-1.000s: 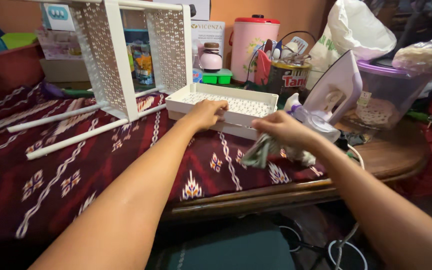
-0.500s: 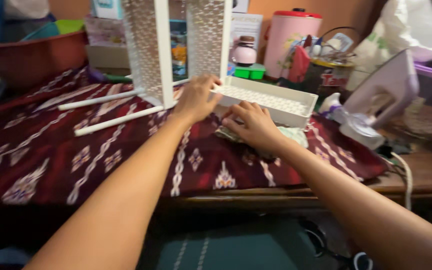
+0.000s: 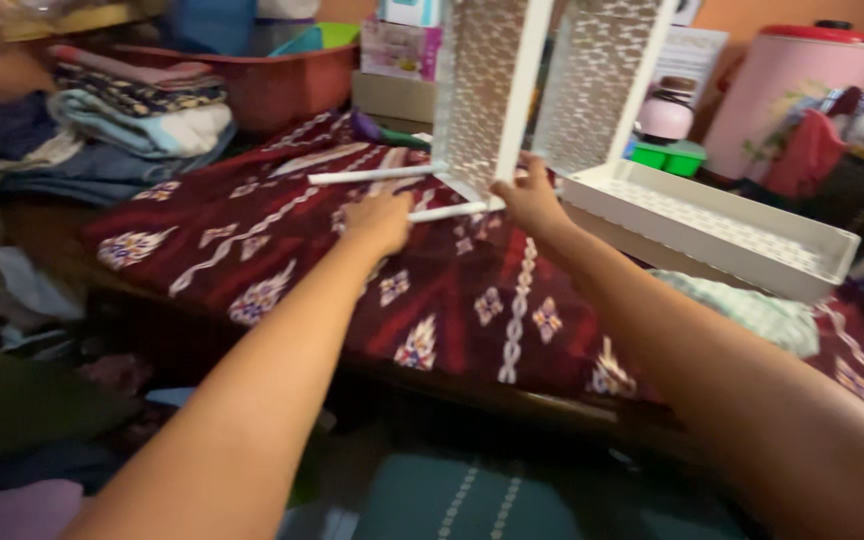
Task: The person assembles a white plastic storage rack by inserting rods into perforated panels and wiping the surfaces with a cloth. They repeatedly attach and detach components, clean the panels, and stack the finished units on a patterned table.
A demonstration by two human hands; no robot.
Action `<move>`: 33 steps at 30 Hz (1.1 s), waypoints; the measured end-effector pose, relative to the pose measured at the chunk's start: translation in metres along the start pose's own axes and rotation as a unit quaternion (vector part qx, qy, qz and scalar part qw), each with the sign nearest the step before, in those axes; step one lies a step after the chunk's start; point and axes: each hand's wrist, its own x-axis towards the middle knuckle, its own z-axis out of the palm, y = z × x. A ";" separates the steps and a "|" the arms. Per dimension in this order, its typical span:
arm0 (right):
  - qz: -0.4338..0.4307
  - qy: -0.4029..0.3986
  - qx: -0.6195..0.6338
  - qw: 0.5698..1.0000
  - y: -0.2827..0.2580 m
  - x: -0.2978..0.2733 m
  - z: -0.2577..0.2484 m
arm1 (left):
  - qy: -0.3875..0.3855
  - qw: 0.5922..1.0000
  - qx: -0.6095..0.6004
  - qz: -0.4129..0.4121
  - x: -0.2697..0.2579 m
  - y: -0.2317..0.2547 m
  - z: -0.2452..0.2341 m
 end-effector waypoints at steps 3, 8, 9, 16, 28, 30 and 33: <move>0.010 0.058 -0.036 0.998 0.005 0.028 0.001 | -0.107 0.993 0.040 -0.015 0.018 0.018 -0.010; -0.021 0.013 -0.025 0.999 0.028 0.039 0.013 | -0.201 0.977 0.044 -0.063 0.036 0.050 -0.009; -0.049 0.015 -0.023 0.998 0.033 0.036 0.014 | -0.160 0.985 0.039 -0.051 0.039 0.057 -0.004; -0.121 0.026 0.086 0.989 0.064 0.025 0.040 | 0.022 0.995 -0.085 0.044 0.065 0.073 0.051; -0.180 0.095 -0.105 0.973 0.064 0.038 0.049 | 0.099 0.989 -0.036 0.106 0.075 0.061 0.074; -0.206 0.115 -0.121 0.964 0.060 0.035 0.049 | 0.111 0.988 -0.040 0.104 0.074 0.063 0.075; -0.156 0.107 -0.109 0.976 0.057 0.031 0.050 | 0.113 0.990 -0.033 0.082 0.072 0.064 0.075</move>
